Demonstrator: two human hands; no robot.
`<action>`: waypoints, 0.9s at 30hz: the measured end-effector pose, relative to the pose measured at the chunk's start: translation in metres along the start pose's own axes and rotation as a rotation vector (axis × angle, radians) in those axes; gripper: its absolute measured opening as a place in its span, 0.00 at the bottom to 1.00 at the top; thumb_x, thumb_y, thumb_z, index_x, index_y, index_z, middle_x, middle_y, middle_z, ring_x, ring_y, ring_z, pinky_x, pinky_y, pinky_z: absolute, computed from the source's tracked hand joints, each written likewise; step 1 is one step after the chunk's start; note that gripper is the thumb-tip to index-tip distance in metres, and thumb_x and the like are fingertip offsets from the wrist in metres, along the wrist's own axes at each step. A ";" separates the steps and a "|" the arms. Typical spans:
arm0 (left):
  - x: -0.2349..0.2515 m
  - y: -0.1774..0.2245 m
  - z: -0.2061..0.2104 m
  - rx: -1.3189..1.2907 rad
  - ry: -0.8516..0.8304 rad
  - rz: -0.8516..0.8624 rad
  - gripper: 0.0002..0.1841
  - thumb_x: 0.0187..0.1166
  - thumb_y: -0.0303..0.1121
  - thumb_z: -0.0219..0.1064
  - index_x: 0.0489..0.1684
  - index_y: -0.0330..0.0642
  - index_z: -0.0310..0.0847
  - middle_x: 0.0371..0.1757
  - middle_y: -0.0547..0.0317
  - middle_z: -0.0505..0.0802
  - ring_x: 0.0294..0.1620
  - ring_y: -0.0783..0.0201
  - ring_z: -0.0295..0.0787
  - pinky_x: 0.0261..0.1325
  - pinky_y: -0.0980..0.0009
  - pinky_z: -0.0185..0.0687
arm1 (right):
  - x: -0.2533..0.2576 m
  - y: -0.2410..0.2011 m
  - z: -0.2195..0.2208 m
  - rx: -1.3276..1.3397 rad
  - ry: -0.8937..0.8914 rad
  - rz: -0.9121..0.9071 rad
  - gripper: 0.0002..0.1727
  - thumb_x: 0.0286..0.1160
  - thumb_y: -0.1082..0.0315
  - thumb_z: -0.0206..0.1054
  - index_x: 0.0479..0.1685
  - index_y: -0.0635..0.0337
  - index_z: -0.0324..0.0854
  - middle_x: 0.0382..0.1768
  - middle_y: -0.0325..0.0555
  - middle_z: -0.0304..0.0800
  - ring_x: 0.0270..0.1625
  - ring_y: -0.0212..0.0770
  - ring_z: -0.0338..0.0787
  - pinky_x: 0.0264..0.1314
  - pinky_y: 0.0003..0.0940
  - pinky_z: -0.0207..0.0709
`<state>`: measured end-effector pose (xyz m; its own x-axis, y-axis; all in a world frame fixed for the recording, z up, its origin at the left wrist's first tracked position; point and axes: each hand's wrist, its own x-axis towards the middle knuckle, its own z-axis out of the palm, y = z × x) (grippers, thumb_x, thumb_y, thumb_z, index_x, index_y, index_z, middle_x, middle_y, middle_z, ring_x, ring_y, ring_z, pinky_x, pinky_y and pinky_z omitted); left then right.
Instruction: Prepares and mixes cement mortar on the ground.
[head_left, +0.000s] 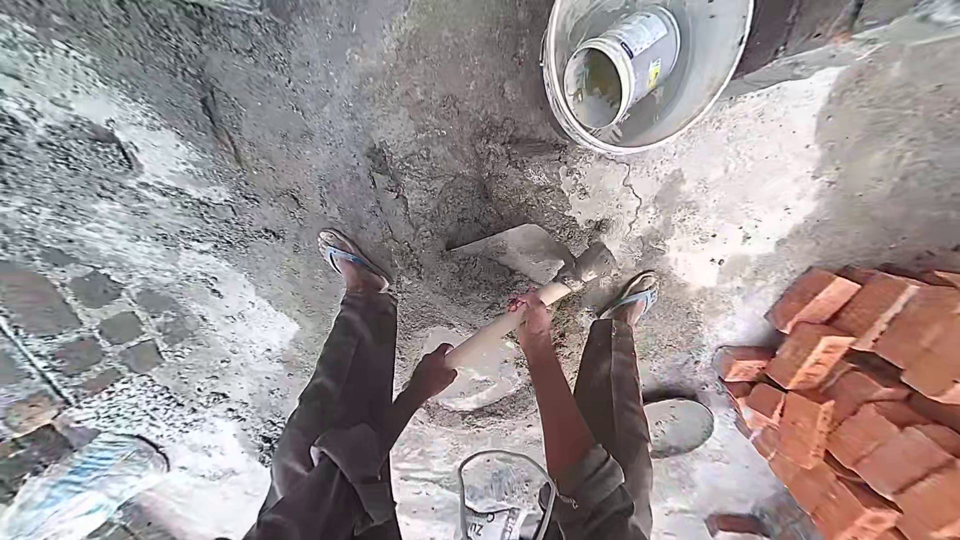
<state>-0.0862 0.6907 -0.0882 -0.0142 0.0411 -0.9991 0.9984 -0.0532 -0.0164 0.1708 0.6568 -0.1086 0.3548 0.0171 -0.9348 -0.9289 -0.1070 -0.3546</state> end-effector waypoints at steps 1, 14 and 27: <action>-0.015 0.017 0.007 0.007 0.000 -0.001 0.34 0.65 0.36 0.74 0.78 0.50 0.74 0.56 0.39 0.93 0.58 0.39 0.91 0.60 0.35 0.83 | -0.009 -0.018 -0.011 0.028 -0.012 -0.013 0.06 0.76 0.78 0.55 0.31 0.63 0.72 0.14 0.43 0.78 0.15 0.38 0.80 0.22 0.35 0.82; 0.110 0.460 -0.066 0.386 0.226 0.616 0.27 0.61 0.44 0.76 0.63 0.49 0.83 0.51 0.46 0.93 0.54 0.43 0.92 0.47 0.36 0.84 | 0.213 -0.379 -0.109 0.117 0.224 -0.552 0.10 0.79 0.63 0.56 0.28 0.54 0.70 0.17 0.44 0.76 0.22 0.45 0.83 0.32 0.48 0.85; 0.020 0.156 -0.152 0.434 -0.001 0.320 0.33 0.68 0.41 0.71 0.78 0.44 0.74 0.62 0.37 0.90 0.64 0.35 0.87 0.62 0.33 0.80 | 0.080 -0.119 0.040 0.114 0.234 -0.265 0.09 0.73 0.72 0.57 0.24 0.55 0.69 0.13 0.41 0.71 0.14 0.41 0.76 0.21 0.43 0.81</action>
<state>0.0771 0.8348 -0.1049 0.2865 -0.0459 -0.9570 0.8387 -0.4708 0.2737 0.3055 0.7105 -0.1419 0.5869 -0.2002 -0.7845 -0.8027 -0.0177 -0.5961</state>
